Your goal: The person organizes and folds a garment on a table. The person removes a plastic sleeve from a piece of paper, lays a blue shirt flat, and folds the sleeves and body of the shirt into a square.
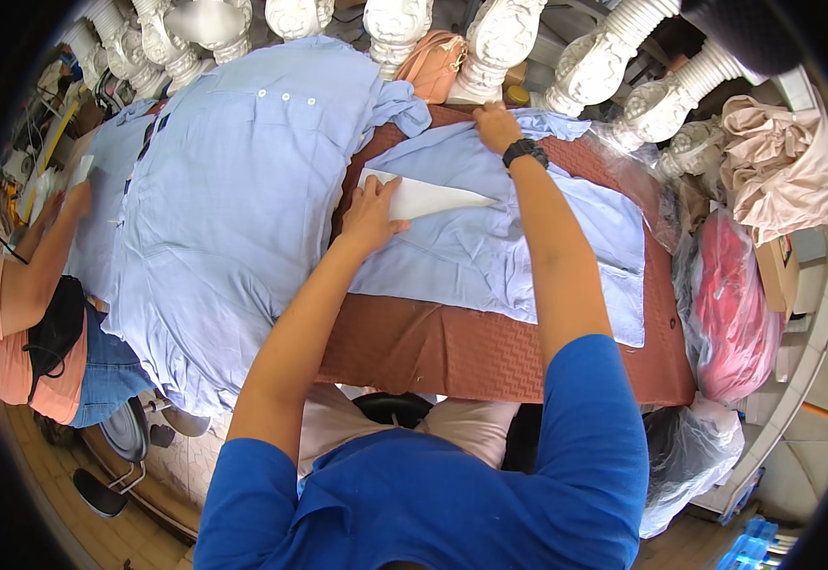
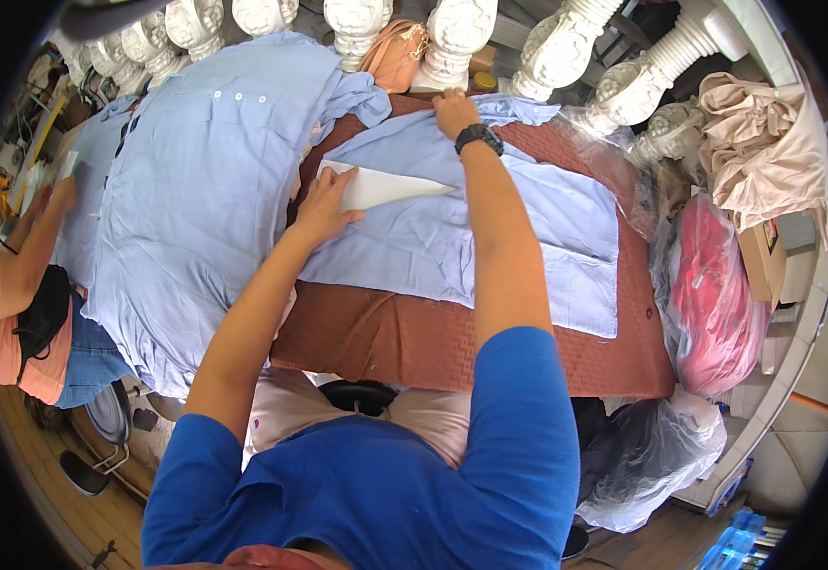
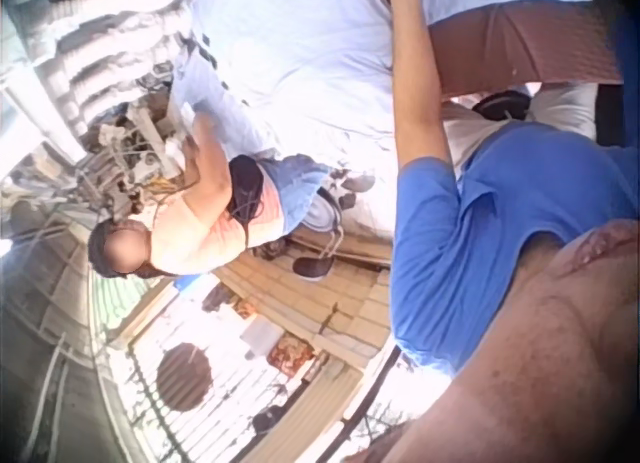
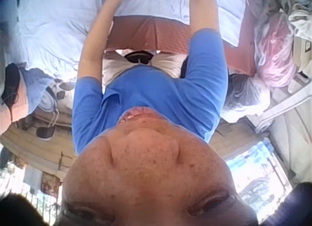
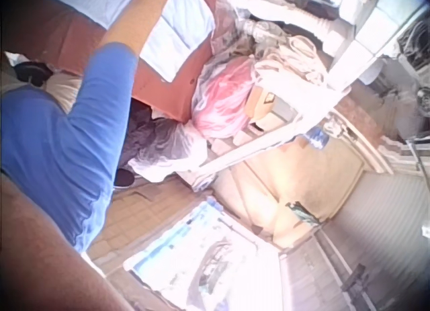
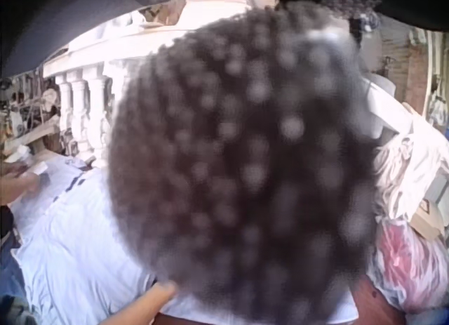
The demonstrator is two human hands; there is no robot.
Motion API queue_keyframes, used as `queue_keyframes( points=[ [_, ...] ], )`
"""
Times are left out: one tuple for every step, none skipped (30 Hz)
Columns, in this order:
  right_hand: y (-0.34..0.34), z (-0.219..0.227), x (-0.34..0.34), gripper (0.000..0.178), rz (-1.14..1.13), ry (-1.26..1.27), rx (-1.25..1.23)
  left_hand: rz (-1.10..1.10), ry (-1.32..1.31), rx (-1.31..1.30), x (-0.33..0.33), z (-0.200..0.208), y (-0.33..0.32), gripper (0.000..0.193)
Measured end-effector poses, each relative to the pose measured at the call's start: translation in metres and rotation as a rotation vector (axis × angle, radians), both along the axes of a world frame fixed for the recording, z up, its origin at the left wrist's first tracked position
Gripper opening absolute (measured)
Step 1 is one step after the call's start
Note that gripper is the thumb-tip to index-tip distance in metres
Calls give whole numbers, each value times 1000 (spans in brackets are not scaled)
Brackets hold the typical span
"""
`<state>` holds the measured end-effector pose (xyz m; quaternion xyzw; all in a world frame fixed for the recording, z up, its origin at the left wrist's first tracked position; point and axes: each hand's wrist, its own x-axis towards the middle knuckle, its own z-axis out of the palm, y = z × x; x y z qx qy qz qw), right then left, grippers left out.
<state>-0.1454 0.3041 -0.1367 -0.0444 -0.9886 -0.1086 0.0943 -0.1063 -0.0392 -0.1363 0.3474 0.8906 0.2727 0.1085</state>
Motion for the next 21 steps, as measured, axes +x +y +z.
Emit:
queue_keyframes(
  points=[
    [5,1,5,21,168,278,7,-14,-27,-25,-1,2,2,82],
    [1,9,5,19,168,258,-102,-25,-49,-51,-4,2,2,86],
    [-1,20,6,18,165,237,-209,-30,-6,-36,-3,-1,2,85],
    [-4,33,8,18,159,217,-317,-38,36,-22,-3,-5,2,85],
    [-9,43,14,20,223,230,-288,-45,79,-8,-4,-8,2,84],
    [-21,56,20,21,221,187,-228,-38,92,-30,-4,-10,0,84],
    [-35,72,28,22,216,143,-166,-34,103,-51,-4,-12,-2,83],
    [-45,84,35,23,205,99,-101,-36,115,-68,-4,-13,-1,83],
    [-50,92,41,24,235,156,-51,-55,108,-71,-7,-16,2,85],
    [-60,101,48,23,221,159,-11,-50,83,-70,-7,-15,5,85],
    [-74,109,57,22,211,162,27,-43,58,-71,-6,-13,6,86],
    [-92,115,68,21,202,167,62,-33,35,-75,-6,-11,6,86],
    [-115,117,85,21,207,199,53,-16,16,-57,-7,-12,5,85],
    [-145,117,110,20,205,222,45,4,-2,-39,-9,-13,2,84],
    [-174,115,141,20,192,246,42,13,-18,-18,-13,-14,5,83],
    [-204,107,174,18,357,221,-107,9,0,11,-24,-21,4,80],
    [-224,99,197,17,524,191,-257,8,16,39,-38,-36,0,77],
    [-228,108,209,16,538,100,-378,-3,22,70,-41,-46,3,74],
    [-225,118,220,15,525,7,-509,-15,18,75,-26,-31,8,68],
    [-229,126,226,15,549,-79,-644,-14,54,22,-31,-34,1,66],
    [-203,122,218,18,487,56,-687,1,64,-5,-34,-37,-4,66]
  ],
)
